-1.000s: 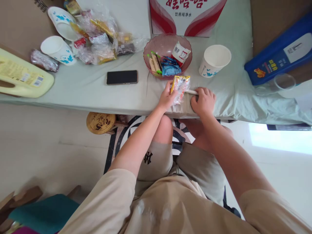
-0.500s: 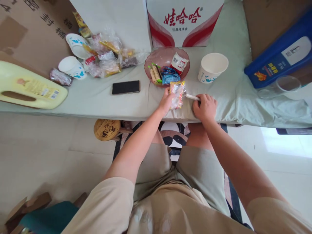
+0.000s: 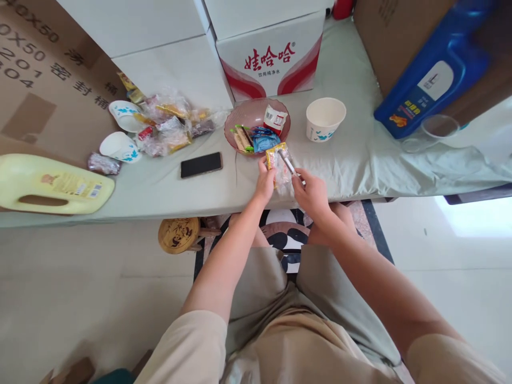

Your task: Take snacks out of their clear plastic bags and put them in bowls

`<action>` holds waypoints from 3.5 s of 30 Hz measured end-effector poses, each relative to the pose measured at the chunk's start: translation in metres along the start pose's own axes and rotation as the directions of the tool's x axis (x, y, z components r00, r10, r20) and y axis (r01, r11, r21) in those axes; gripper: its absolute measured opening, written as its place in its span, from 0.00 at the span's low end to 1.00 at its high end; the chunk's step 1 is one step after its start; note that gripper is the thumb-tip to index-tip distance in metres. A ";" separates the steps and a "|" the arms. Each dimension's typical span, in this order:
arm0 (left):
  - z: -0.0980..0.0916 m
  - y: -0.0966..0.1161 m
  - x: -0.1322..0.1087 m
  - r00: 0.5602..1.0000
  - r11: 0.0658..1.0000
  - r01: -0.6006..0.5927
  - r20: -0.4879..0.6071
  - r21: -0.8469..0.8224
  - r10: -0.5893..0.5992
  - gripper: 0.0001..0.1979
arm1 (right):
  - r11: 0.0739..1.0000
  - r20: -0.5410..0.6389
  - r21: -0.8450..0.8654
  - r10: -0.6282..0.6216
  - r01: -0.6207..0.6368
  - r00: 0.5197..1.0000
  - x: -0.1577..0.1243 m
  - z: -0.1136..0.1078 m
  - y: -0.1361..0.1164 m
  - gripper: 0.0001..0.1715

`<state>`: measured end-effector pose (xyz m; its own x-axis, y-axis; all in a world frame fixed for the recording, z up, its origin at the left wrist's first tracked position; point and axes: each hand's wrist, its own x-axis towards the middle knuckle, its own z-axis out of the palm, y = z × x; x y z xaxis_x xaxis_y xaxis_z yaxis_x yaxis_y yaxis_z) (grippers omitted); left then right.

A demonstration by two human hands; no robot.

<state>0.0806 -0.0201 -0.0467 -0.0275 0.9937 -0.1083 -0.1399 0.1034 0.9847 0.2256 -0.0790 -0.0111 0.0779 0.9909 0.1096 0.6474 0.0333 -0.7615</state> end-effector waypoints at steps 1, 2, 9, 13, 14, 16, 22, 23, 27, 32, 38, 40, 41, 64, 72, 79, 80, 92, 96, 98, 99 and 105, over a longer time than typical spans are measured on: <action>0.000 0.001 -0.001 1.000 1.000 0.015 0.007 0.001 -0.015 0.22 | 1.000 0.026 0.004 0.001 -0.002 1.000 0.000 0.002 -0.001 0.24; 0.000 0.002 -0.002 1.000 1.000 0.025 0.010 -0.004 -0.025 0.22 | 1.000 0.053 -0.001 -0.001 0.001 0.999 -0.002 0.003 -0.001 0.23; 0.002 0.003 -0.005 1.000 0.998 -0.016 -0.012 -0.069 0.016 0.21 | 0.995 0.244 -0.096 -0.004 0.028 0.970 -0.042 -0.021 0.013 0.16; 0.001 -0.001 -0.002 0.999 0.998 -0.039 -0.014 -0.043 0.039 0.20 | 0.989 0.055 -0.145 0.038 -0.029 0.998 -0.029 -0.042 0.032 0.20; 0.000 -0.003 -0.001 1.000 0.998 -0.029 -0.009 -0.052 0.028 0.21 | 0.982 -0.029 -0.185 0.019 -0.024 0.999 -0.018 -0.046 0.037 0.21; -0.001 -0.005 0.001 1.000 0.997 -0.015 -0.010 -0.069 0.014 0.24 | 0.961 -0.124 -0.277 -0.030 -0.005 0.992 0.008 -0.051 0.045 0.23; 0.000 -0.011 0.004 1.000 0.993 -0.011 -0.007 -0.114 0.011 0.29 | 0.925 -0.103 -0.323 -0.244 0.200 0.964 0.047 -0.033 0.046 0.29; 0.001 -0.011 0.005 1.000 0.989 -0.018 -0.008 -0.145 0.017 0.28 | 0.923 -0.061 -0.268 -0.301 0.275 0.952 0.045 -0.025 0.044 0.29; 0.005 -0.007 -0.001 0.998 0.958 -0.038 -0.049 -0.284 0.025 0.24 | 0.882 0.118 -0.040 -0.463 0.470 0.879 0.029 0.010 0.041 0.35; 0.000 0.006 -0.033 0.998 0.961 -0.031 -0.058 -0.275 0.015 0.44 | 0.878 0.204 -0.112 -0.437 0.465 0.876 0.018 0.023 0.039 0.29; -0.035 0.010 -0.048 0.981 0.989 -0.104 -0.174 -0.110 0.084 0.35 | 0.912 0.250 -0.106 -0.361 0.396 0.898 0.021 0.018 0.036 0.13; -0.051 0.005 -0.043 0.948 0.991 -0.132 -0.287 0.033 0.136 0.32 | 0.947 0.173 -0.074 -0.298 0.314 0.939 0.023 0.020 0.037 0.14; -0.058 0.002 -0.041 0.925 0.983 -0.137 -0.339 0.121 0.170 0.30 | 0.961 0.114 -0.048 -0.264 0.271 0.958 0.023 0.021 0.038 0.15; -0.112 0.039 -0.059 0.862 0.776 -0.385 -0.104 0.500 0.495 0.01 | 0.850 -0.039 0.056 -0.523 0.524 0.852 0.012 -0.035 0.035 0.07; -0.128 0.045 -0.076 0.973 0.817 -0.221 0.066 0.534 0.220 0.18 | 0.847 0.329 -0.133 -0.452 0.514 0.829 0.008 -0.020 0.005 0.17; -0.102 0.049 -0.035 0.926 0.436 -0.361 0.373 0.824 0.062 0.25 | 0.705 0.509 -0.330 -0.427 0.627 0.748 0.027 0.013 -0.014 0.25; -0.101 0.048 -0.032 0.927 0.413 -0.358 0.370 0.837 0.055 0.25 | 0.699 0.487 -0.361 -0.423 0.617 0.764 0.028 0.015 -0.014 0.28; -0.106 0.024 -0.012 0.967 0.673 -0.217 0.060 0.707 0.249 0.06 | 0.622 0.578 -0.381 -0.417 0.684 0.701 0.054 0.032 -0.034 0.32; -0.102 0.019 0.002 0.947 0.730 -0.196 -0.067 0.654 0.313 0.13 | 0.645 0.581 -0.439 -0.328 0.626 0.745 0.081 0.048 -0.040 0.26; -0.102 0.015 0.004 0.936 0.742 -0.184 -0.116 0.644 0.333 0.14 | 0.639 0.604 -0.448 -0.300 0.625 0.739 0.094 0.053 -0.043 0.21; -0.103 0.014 0.004 0.931 0.746 -0.179 -0.136 0.641 0.340 0.14 | 0.632 0.620 -0.447 -0.292 0.634 0.728 0.098 0.054 -0.044 0.19; -0.107 0.009 0.000 0.918 0.792 -0.184 -0.188 0.582 0.350 0.12 | 0.626 0.635 -0.393 -0.344 0.673 0.691 0.091 0.034 -0.032 0.24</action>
<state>-0.0268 -0.0232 -0.0522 -0.2598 0.9403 0.2200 0.4701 -0.0759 0.8793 0.1859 0.0148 0.0012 -0.6506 0.7564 -0.0676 0.7560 0.6366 -0.1521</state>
